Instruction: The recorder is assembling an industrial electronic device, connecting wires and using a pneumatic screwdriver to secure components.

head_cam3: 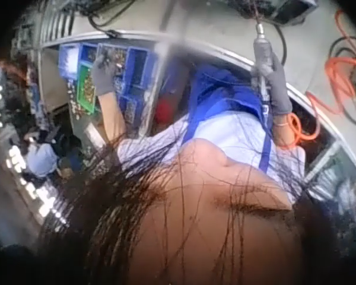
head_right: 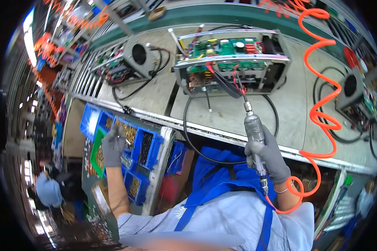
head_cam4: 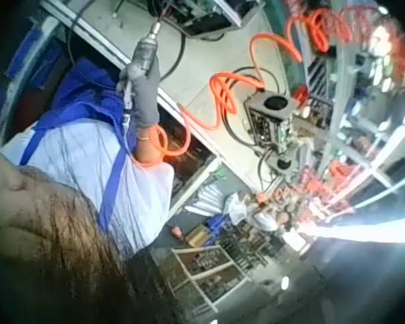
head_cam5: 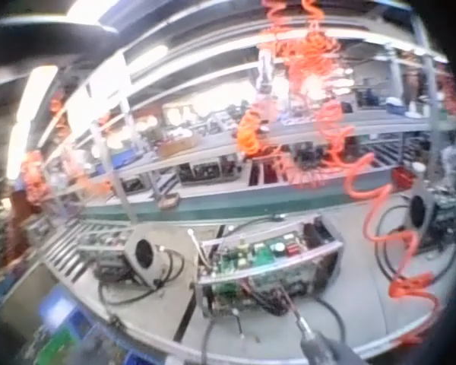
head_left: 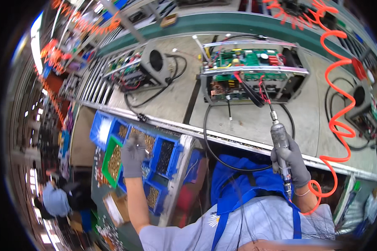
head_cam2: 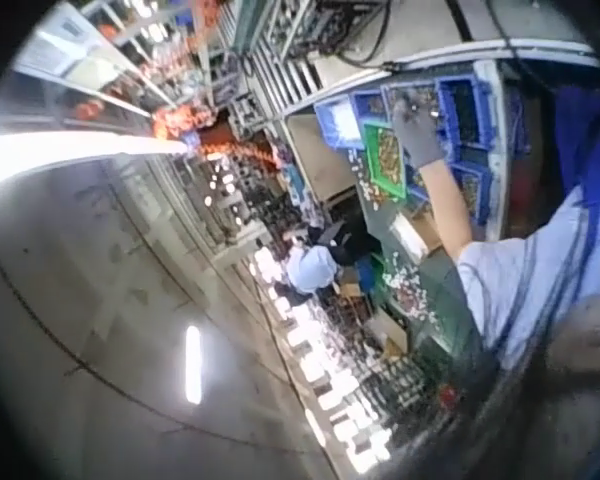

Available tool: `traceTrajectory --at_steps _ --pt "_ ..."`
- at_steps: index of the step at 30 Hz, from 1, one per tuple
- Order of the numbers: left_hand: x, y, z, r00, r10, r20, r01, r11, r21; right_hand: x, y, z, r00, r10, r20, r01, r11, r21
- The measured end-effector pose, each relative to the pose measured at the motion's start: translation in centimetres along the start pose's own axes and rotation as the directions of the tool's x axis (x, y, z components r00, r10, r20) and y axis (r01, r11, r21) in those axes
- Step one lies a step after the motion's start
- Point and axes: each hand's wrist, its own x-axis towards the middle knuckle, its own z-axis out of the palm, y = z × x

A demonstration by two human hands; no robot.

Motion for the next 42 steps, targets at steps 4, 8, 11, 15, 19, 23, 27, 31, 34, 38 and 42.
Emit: traceTrajectory --at_steps 4,8,11,15,19,23,27,31,34,38,42 --pt "4.3 -5.1 6.4 0.953 0.040 -0.299 -0.003 0.992 0.123 -2.1 1.2 -1.4 0.994 0.015 -0.104 -0.002 0.992 0.123" --pt "5.6 -9.2 12.2 0.980 0.049 0.193 -0.189 0.537 0.822 -3.7 1.1 -0.8 0.989 -0.028 -0.147 0.040 0.996 0.075" --pt "7.5 -10.6 20.0 0.947 -0.283 0.150 0.140 0.787 0.601 -2.3 -0.2 1.4 0.998 -0.039 0.044 0.037 0.998 0.047" --pt "11.4 -13.7 26.2 0.800 -0.167 0.577 -0.452 0.465 0.761 0.1 -0.9 3.8 0.998 -0.029 0.062 0.026 0.999 0.046" --pt "17.8 -13.8 30.7 0.476 -0.067 0.877 -0.867 -0.201 0.455 1.9 -0.3 4.4 0.994 -0.059 0.087 0.051 0.995 0.086" --pt "21.7 -14.0 32.4 0.536 -0.286 0.794 -0.842 -0.248 0.479 2.0 -0.7 4.6 0.994 -0.063 0.093 0.057 0.996 0.070" --pt "23.7 -14.7 32.1 0.507 -0.418 0.754 -0.861 -0.201 0.468 2.2 -0.6 4.7 0.994 -0.045 0.099 0.037 0.996 0.083" --pt "23.5 -14.5 33.5 0.567 -0.513 0.645 -0.812 -0.217 0.542 2.5 0.1 4.3 0.989 -0.080 0.123 0.063 0.988 0.140" --pt "23.8 -14.7 33.9 0.598 -0.548 0.584 -0.777 -0.220 0.590 3.1 1.5 3.8 0.970 -0.112 0.215 0.038 0.946 0.321" --pt "23.8 -14.9 34.2 0.589 -0.558 0.585 -0.805 -0.339 0.488 3.4 3.0 4.0 0.947 -0.130 0.294 -0.090 0.771 0.630" --pt "25.8 -14.6 32.5 0.618 -0.576 0.535 -0.716 -0.131 0.686 2.4 0.7 5.5 0.990 -0.053 0.133 0.018 0.969 0.247"
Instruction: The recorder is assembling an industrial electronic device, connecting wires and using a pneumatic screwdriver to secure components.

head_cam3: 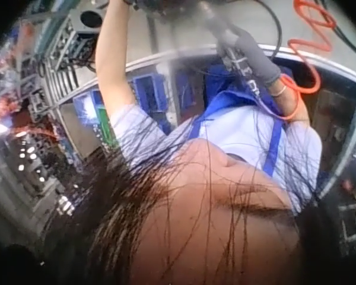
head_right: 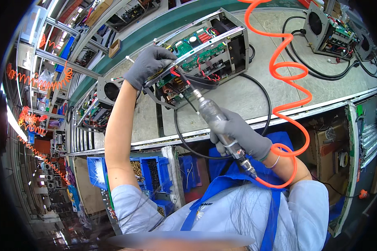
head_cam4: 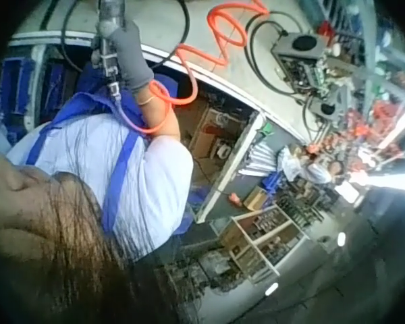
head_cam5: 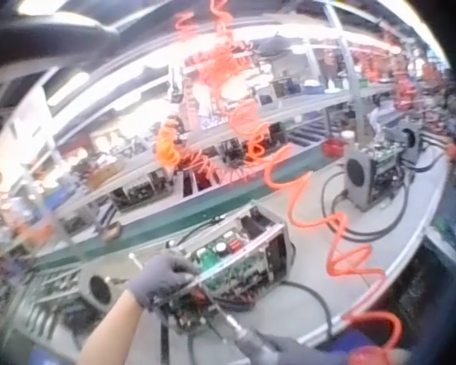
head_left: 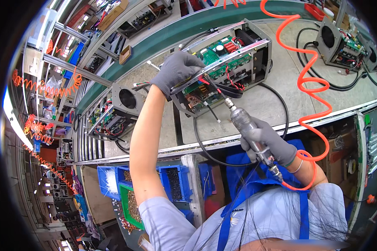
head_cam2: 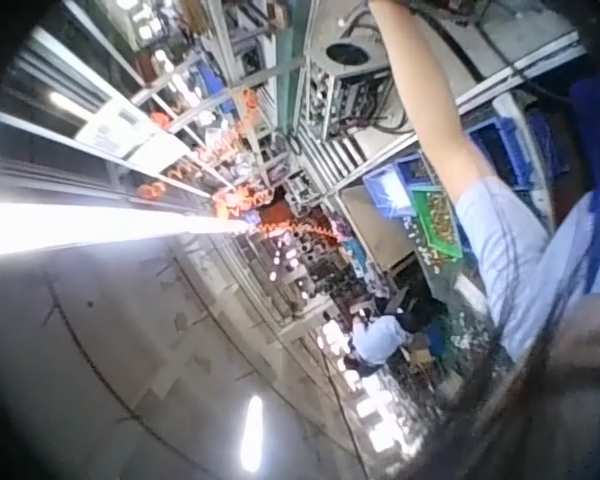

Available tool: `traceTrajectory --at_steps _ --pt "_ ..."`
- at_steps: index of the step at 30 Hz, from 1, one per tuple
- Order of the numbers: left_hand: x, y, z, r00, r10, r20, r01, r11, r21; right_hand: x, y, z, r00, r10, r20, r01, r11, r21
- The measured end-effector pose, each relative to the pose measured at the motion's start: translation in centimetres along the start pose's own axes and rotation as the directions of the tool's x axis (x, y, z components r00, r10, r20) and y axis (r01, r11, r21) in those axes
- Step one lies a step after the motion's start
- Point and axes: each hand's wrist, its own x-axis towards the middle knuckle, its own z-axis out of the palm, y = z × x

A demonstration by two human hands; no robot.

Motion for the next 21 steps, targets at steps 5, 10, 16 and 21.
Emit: traceTrajectory --at_steps 5,10,16,21 --pt "0.0 0.1 -0.1 0.999 0.019 0.034 -0.018 0.999 -0.043 0.3 0.7 0.6 0.987 -0.127 -0.101 0.101 0.967 -0.234" --pt "-1.4 1.5 0.1 0.994 0.107 0.024 -0.107 0.994 0.026 0.2 2.4 1.2 1.000 -0.019 0.015 0.016 0.974 0.224" --pt "-1.6 1.3 2.2 0.987 -0.021 -0.157 0.016 0.999 -0.036 0.8 3.0 3.3 0.999 -0.023 0.044 0.005 0.932 0.362" --pt "-1.4 1.3 2.4 0.983 -0.028 -0.184 0.031 0.999 0.011 1.1 2.7 4.6 0.997 -0.056 -0.055 0.071 0.935 0.348"
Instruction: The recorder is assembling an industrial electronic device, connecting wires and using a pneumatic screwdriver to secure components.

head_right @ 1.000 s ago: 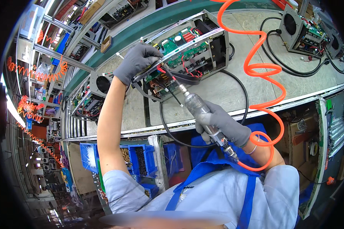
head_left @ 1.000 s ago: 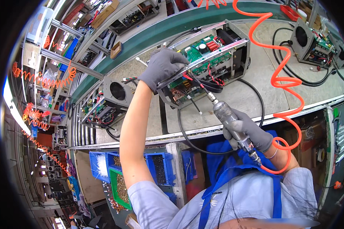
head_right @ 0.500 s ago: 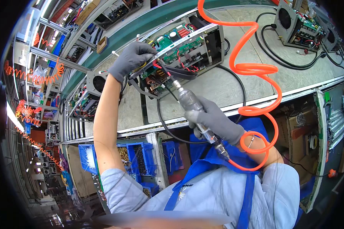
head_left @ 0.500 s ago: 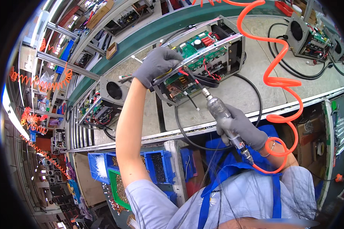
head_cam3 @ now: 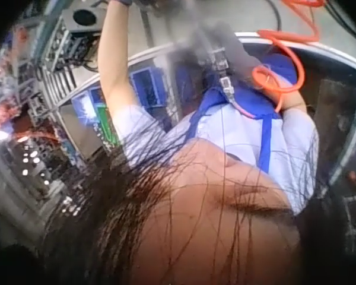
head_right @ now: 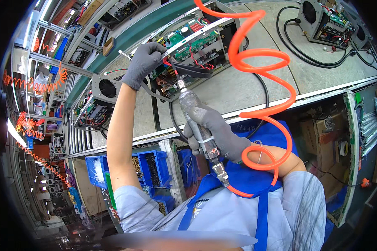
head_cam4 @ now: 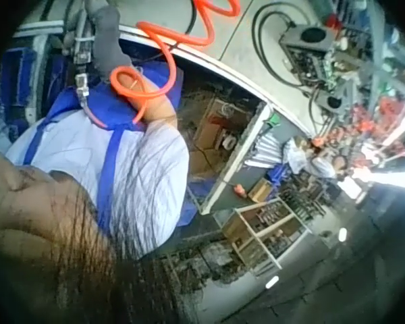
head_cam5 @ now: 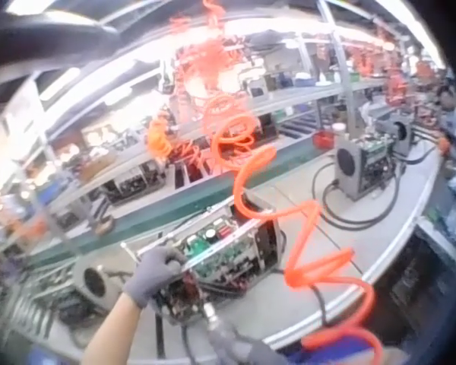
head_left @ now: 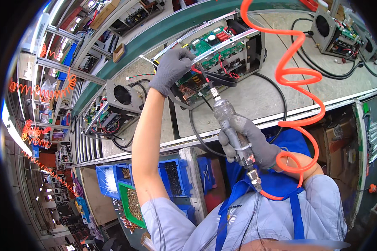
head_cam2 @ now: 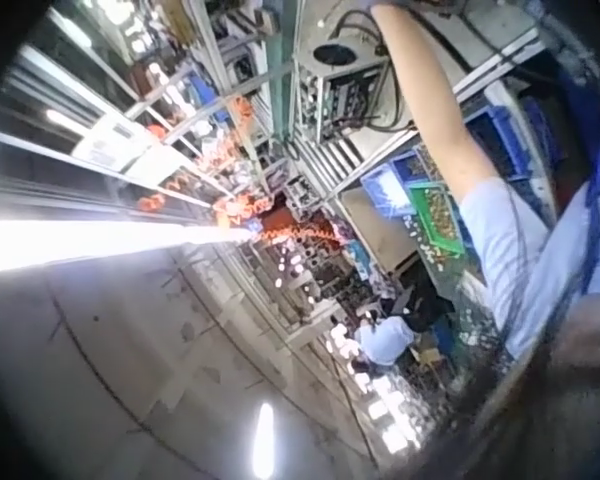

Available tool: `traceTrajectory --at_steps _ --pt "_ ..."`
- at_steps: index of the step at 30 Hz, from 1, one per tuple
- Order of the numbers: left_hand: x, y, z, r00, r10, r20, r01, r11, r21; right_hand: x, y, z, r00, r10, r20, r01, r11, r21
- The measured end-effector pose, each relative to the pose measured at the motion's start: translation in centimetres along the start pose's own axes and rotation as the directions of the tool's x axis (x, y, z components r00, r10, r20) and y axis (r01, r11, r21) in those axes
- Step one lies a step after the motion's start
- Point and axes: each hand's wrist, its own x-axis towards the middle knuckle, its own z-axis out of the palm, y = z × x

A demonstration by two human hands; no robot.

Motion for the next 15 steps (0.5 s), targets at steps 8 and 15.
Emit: traceTrajectory --at_steps 8,15 --pt "-0.1 -1.0 0.0 1.000 -0.012 -0.003 0.012 0.998 -0.057 0.3 0.1 0.3 1.000 -0.001 0.007 0.002 0.996 -0.090" --pt "0.2 -0.8 0.6 1.000 0.006 -0.026 -0.009 0.993 -0.117 0.3 0.6 -1.0 0.999 0.020 0.030 -0.017 0.996 -0.089"
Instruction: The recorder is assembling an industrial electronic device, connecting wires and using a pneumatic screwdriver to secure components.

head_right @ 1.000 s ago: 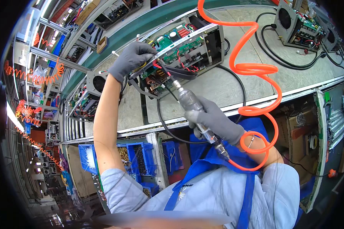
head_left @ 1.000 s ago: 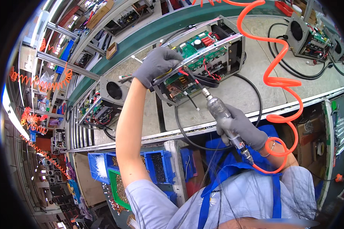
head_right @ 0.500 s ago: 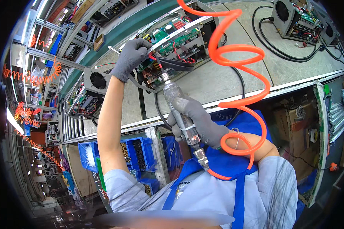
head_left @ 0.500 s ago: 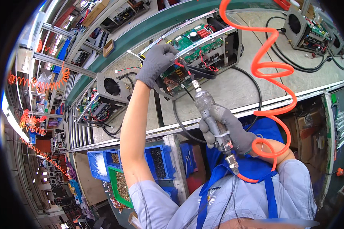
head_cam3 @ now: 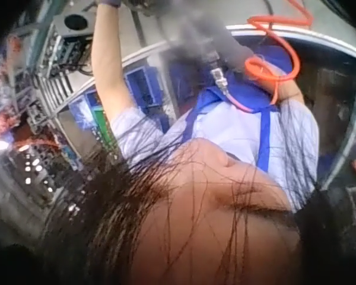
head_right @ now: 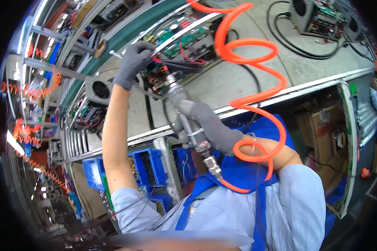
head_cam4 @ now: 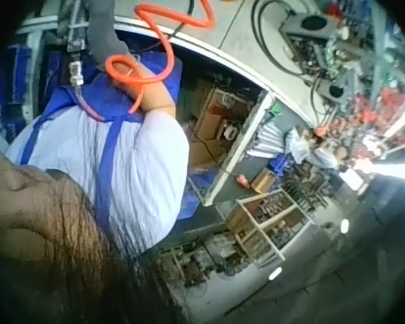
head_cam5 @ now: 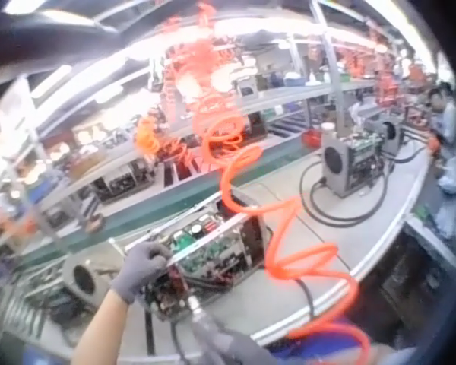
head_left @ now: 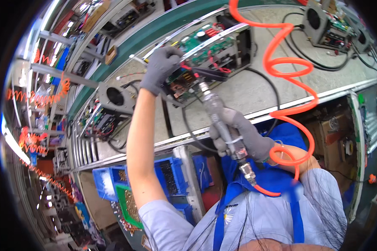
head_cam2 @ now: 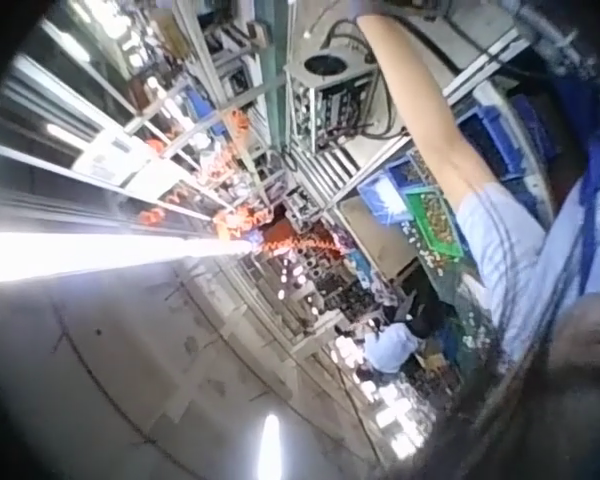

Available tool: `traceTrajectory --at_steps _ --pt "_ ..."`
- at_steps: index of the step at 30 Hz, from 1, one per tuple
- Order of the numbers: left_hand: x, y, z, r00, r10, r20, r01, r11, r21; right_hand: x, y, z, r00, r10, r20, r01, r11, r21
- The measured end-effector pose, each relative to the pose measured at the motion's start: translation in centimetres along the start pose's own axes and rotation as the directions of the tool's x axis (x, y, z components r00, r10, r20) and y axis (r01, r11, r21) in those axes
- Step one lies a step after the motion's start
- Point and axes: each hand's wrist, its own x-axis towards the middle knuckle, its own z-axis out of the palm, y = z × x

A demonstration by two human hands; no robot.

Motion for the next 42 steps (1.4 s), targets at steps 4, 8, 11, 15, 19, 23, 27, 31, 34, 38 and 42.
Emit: traceTrajectory --at_steps 4,8,11,15,19,23,27,31,34,38,42 --pt "-0.3 -0.5 0.1 0.997 0.017 -0.078 -0.018 1.000 -0.008 -2.1 -1.3 0.1 0.994 0.105 -0.009 -0.105 0.994 -0.019" --pt "0.0 -1.4 0.2 0.991 0.102 -0.091 -0.104 0.994 -0.016 -8.1 -4.8 -3.5 0.973 0.220 0.075 -0.222 0.975 0.015" --pt "-1.3 -1.2 0.7 0.938 0.236 -0.254 -0.207 0.969 0.133 -11.0 -6.9 -10.5 0.990 0.136 -0.026 -0.110 0.885 0.452" --pt "-3.3 2.4 1.3 0.612 0.572 -0.546 -0.290 0.804 0.519 -13.2 -11.9 -21.6 0.707 -0.309 -0.636 0.336 0.938 -0.083" --pt "-8.8 3.7 6.0 0.355 0.261 -0.898 0.083 0.948 0.308 -15.1 -19.1 -40.4 0.557 -0.408 -0.724 0.333 0.908 -0.255" --pt "-17.7 3.5 17.7 0.269 -0.521 -0.810 0.259 0.849 -0.460 -17.0 -24.0 -54.8 0.238 -0.467 -0.852 0.246 0.877 -0.412" --pt "-25.7 2.3 29.1 0.199 -0.762 -0.616 0.259 0.647 -0.717 -17.7 -27.8 -62.8 0.090 -0.577 -0.812 -0.057 0.811 -0.583" --pt "-27.6 3.8 26.4 0.363 -0.930 -0.056 0.713 0.315 -0.626 -15.7 -26.4 -61.0 0.360 -0.453 -0.816 -0.151 0.835 -0.530" --pt "-24.0 5.0 22.5 0.581 -0.747 -0.324 0.814 0.546 0.199 -21.5 -26.5 -59.4 0.635 -0.687 0.353 -0.272 -0.627 -0.730" --pt "-18.3 2.0 19.8 0.644 -0.335 -0.688 0.540 0.836 0.099 -20.5 -23.9 -47.9 0.414 -0.531 -0.739 -0.587 0.465 -0.663" --pt "-16.4 -5.3 20.0 0.715 -0.497 -0.492 0.618 0.778 0.114 -13.6 -14.5 -31.5 0.770 -0.635 -0.061 -0.140 -0.074 -0.987"
